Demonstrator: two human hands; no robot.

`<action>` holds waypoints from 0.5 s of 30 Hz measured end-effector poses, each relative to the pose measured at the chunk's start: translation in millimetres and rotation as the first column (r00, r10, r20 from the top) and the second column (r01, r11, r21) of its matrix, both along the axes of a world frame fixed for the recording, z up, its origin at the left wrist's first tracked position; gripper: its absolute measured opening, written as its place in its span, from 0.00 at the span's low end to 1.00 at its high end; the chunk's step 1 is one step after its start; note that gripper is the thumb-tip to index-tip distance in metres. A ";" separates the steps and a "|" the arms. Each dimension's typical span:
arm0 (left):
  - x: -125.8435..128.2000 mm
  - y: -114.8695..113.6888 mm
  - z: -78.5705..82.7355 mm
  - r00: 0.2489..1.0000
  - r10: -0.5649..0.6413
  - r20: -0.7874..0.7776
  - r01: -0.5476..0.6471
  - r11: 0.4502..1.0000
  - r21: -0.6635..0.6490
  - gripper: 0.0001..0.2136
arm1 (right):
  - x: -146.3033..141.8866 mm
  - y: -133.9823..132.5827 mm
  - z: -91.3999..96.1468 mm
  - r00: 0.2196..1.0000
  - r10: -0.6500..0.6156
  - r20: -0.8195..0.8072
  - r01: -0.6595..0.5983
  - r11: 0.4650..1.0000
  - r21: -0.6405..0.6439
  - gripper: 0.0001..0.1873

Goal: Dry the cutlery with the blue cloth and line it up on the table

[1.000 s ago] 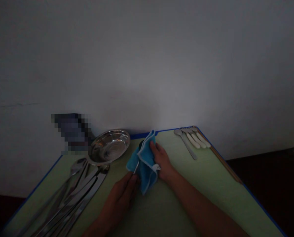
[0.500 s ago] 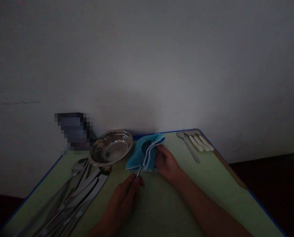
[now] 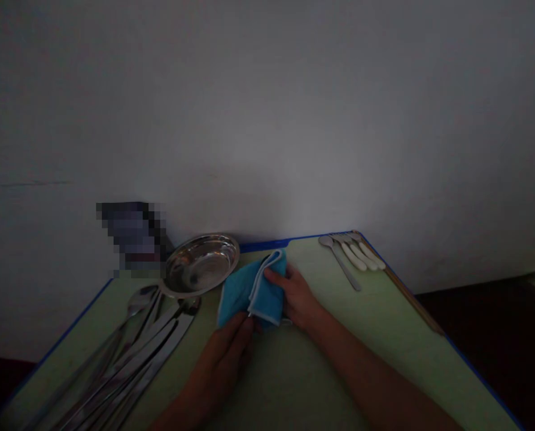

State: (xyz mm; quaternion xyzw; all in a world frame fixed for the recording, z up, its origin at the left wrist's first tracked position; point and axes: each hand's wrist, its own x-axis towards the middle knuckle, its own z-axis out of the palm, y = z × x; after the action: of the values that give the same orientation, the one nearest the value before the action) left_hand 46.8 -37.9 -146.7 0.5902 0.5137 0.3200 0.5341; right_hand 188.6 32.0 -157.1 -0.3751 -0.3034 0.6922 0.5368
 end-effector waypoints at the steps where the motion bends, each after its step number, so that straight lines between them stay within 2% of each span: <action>1: 0.3 0.3 0.7 1.000 -0.001 0.024 0.002 1.000 -0.022 0.14 | -1.1 0.1 0.6 0.999 -0.040 -0.019 0.040 0.999 0.004 0.18; 6: 2.1 1.9 4.0 0.994 0.062 0.093 -0.055 0.995 -0.082 0.14 | -1.6 5.4 1.6 0.977 -0.183 -0.111 0.182 0.983 -0.016 0.15; 9: 2.1 2.0 1.8 0.989 0.047 0.141 -0.033 0.994 -0.100 0.14 | 1.9 8.9 4.3 0.956 -0.230 -0.182 0.233 0.973 -0.010 0.12; 12: 1.1 2.0 -2.1 0.988 0.019 0.152 -0.004 0.995 -0.104 0.15 | 7.5 10.2 7.9 0.967 -0.149 -0.208 0.155 0.988 0.010 0.11; 15: 0.0 2.4 -3.3 0.993 0.012 0.116 -0.005 0.998 -0.061 0.15 | 11.8 10.2 8.2 0.991 -0.072 -0.115 0.077 0.996 0.037 0.15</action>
State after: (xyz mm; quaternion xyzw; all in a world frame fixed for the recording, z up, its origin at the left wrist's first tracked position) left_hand 46.8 -35.6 -150.0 0.5520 0.4937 0.3406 0.5792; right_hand 200.3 42.2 -148.9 -0.3348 -0.2725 0.6855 0.5863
